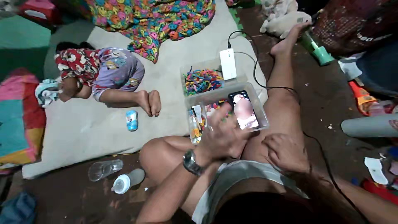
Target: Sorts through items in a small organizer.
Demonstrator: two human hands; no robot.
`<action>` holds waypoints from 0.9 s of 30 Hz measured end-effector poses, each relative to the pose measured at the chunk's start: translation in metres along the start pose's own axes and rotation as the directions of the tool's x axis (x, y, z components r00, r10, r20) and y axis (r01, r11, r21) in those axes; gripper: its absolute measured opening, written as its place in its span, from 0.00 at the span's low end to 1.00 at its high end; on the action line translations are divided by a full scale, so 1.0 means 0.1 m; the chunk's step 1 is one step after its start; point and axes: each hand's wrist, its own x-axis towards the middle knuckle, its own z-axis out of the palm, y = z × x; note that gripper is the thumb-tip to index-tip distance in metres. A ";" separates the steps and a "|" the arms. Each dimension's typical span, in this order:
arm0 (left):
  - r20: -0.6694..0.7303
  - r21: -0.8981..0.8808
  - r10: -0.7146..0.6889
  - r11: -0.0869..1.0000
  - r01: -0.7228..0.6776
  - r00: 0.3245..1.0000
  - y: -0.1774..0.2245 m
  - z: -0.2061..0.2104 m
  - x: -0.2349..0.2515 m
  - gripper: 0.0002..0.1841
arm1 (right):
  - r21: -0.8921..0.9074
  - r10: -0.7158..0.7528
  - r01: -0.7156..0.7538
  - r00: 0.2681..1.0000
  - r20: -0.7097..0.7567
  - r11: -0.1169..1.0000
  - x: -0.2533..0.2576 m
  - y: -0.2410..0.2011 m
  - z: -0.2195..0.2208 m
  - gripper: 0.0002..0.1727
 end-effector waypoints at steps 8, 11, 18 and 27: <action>0.848 0.444 -0.500 0.851 0.280 0.176 -0.77 0.68 0.08 0.37 | 0.032 0.027 -0.026 0.999 -0.029 0.999 0.09 0.35 -0.21 0.24; 0.805 0.462 -0.525 0.847 0.265 0.276 -0.88 0.98 0.14 0.43 | -0.008 0.135 -0.140 0.970 -0.202 0.990 0.26 0.33 -0.10 0.27; 0.967 0.238 -0.254 0.912 0.334 0.004 -0.87 0.87 0.02 0.29 | 0.044 0.143 -0.137 0.953 -0.266 0.990 0.21 0.38 -0.04 0.25; 0.755 0.426 -0.529 0.845 0.325 0.387 -0.94 0.58 0.21 0.22 | 0.030 0.162 -0.159 0.963 -0.217 0.987 0.34 0.35 -0.07 0.25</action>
